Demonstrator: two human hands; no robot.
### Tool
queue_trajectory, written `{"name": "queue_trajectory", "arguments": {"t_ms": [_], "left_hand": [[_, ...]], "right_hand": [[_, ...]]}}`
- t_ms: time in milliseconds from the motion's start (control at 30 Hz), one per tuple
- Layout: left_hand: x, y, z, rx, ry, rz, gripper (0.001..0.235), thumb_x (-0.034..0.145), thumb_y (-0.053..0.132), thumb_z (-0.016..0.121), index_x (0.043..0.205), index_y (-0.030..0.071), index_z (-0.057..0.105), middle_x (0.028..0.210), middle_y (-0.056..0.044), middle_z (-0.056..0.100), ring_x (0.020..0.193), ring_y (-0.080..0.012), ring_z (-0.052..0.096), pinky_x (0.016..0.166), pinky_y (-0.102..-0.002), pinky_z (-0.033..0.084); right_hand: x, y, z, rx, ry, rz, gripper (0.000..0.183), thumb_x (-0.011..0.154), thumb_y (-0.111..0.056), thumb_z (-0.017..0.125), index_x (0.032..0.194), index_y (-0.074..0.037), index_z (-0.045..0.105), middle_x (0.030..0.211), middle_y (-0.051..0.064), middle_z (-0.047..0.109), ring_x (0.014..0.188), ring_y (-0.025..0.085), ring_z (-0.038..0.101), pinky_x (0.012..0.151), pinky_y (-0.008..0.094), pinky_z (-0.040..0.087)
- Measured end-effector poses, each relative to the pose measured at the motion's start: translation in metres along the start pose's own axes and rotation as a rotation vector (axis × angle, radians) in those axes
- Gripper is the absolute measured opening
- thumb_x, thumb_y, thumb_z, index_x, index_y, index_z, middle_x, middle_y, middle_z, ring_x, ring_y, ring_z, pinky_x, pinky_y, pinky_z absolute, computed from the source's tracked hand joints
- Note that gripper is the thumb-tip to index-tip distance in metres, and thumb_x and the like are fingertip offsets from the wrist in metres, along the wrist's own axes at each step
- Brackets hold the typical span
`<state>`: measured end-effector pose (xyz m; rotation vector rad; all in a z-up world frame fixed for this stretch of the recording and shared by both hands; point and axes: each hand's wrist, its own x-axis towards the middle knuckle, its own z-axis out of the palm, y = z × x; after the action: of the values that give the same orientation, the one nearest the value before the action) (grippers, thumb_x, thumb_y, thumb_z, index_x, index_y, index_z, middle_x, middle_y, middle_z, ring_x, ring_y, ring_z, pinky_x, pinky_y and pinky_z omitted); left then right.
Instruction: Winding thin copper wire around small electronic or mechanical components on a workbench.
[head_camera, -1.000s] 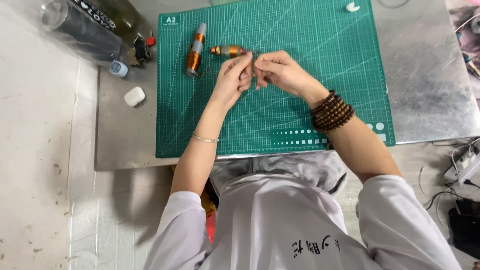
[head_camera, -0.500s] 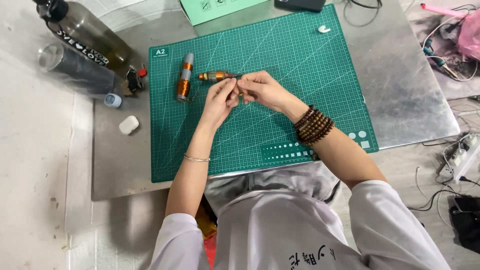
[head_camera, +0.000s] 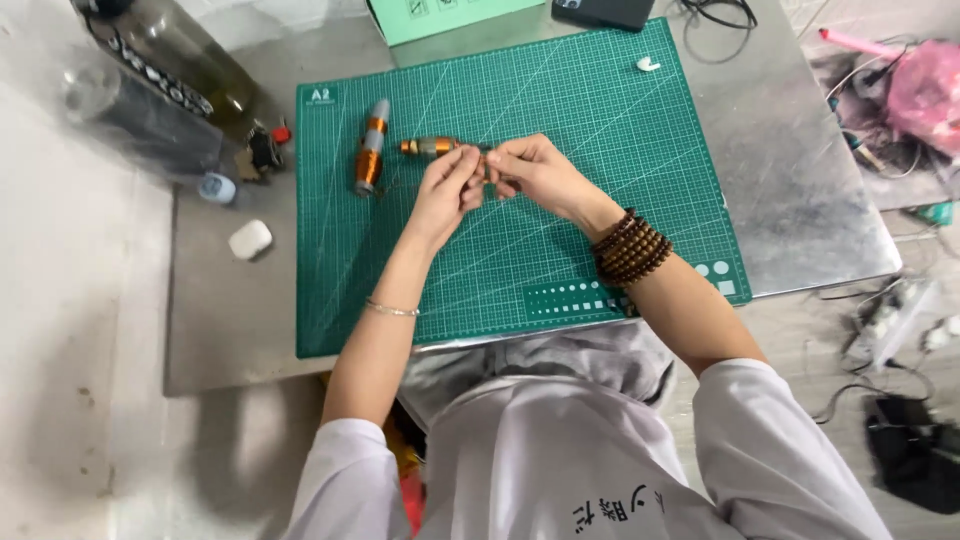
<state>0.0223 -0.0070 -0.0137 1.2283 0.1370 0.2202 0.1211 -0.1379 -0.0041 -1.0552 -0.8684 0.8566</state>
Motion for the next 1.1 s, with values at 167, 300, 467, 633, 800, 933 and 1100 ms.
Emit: {"name": "queue_trajectory", "arguments": {"t_ms": [167, 300, 467, 633, 800, 933, 1100], "left_hand": [[0.000, -0.001, 0.001, -0.186, 0.023, 0.028, 0.026, 0.098, 0.024, 0.048, 0.079, 0.006, 0.049, 0.067, 0.006, 0.027, 0.051, -0.0017, 0.036, 0.043, -0.014, 0.031], [0.000, 0.002, 0.000, -0.156, -0.023, 0.027, 0.027, 0.099, 0.023, 0.046, 0.078, 0.006, 0.049, 0.066, 0.008, 0.027, 0.050, -0.0007, 0.037, 0.042, -0.014, 0.033], [0.002, -0.001, -0.003, -0.133, -0.024, 0.035, 0.024, 0.098, 0.016, 0.047, 0.076, 0.006, 0.049, 0.064, 0.006, 0.028, 0.049, -0.0021, 0.038, 0.042, -0.016, 0.034], [0.002, 0.001, -0.002, -0.085, -0.035, 0.065, 0.024, 0.097, 0.014, 0.046, 0.074, 0.007, 0.049, 0.064, 0.007, 0.029, 0.050, -0.0014, 0.041, 0.043, -0.015, 0.034], [-0.005, 0.004, -0.007, -0.145, -0.079, 0.032, 0.021, 0.095, 0.014, 0.051, 0.077, 0.003, 0.055, 0.063, 0.005, 0.031, 0.049, -0.0032, 0.039, 0.043, -0.018, 0.034], [-0.003, 0.008, -0.012, -0.367, -0.026, 0.075, 0.024, 0.095, 0.018, 0.053, 0.076, 0.004, 0.057, 0.064, 0.005, 0.029, 0.051, -0.0032, 0.038, 0.045, -0.016, 0.030], [-0.003, 0.009, -0.020, -0.576, -0.048, 0.127, 0.029, 0.097, 0.025, 0.047, 0.094, 0.000, 0.061, 0.068, 0.002, 0.045, 0.054, -0.0059, 0.034, 0.051, -0.018, 0.030]], "right_hand": [[-0.003, -0.002, 0.000, 0.189, -0.120, 0.118, 0.031, 0.100, -0.021, 0.042, 0.086, 0.000, 0.059, 0.063, -0.002, 0.031, 0.060, 0.015, 0.047, 0.063, 0.028, 0.041], [0.003, 0.013, -0.008, 0.169, -0.152, 0.026, 0.028, 0.100, -0.015, 0.040, 0.086, 0.001, 0.058, 0.062, -0.003, 0.028, 0.065, 0.017, 0.051, 0.069, 0.028, 0.041], [-0.001, 0.005, -0.003, 0.153, -0.113, 0.003, 0.025, 0.099, -0.010, 0.040, 0.084, 0.002, 0.056, 0.063, -0.003, 0.027, 0.063, 0.015, 0.050, 0.068, 0.028, 0.042], [-0.002, -0.010, 0.001, 0.137, -0.087, -0.009, 0.024, 0.099, -0.008, 0.042, 0.085, 0.002, 0.058, 0.061, -0.003, 0.026, 0.061, 0.017, 0.051, 0.068, 0.029, 0.044], [-0.007, -0.016, 0.006, -0.005, -0.048, -0.089, 0.017, 0.097, -0.003, 0.048, 0.087, 0.003, 0.060, 0.065, -0.003, 0.033, 0.062, 0.009, 0.044, 0.064, 0.025, 0.044], [-0.001, -0.021, 0.003, -0.273, 0.032, -0.191, 0.012, 0.097, -0.002, 0.053, 0.094, 0.004, 0.062, 0.063, 0.006, 0.051, 0.063, 0.010, 0.051, 0.056, 0.022, 0.037], [-0.004, -0.009, 0.002, -0.597, 0.084, -0.254, 0.010, 0.098, -0.007, 0.055, 0.092, -0.004, 0.062, 0.068, 0.002, 0.058, 0.059, 0.008, 0.051, 0.055, 0.018, 0.042]]}}
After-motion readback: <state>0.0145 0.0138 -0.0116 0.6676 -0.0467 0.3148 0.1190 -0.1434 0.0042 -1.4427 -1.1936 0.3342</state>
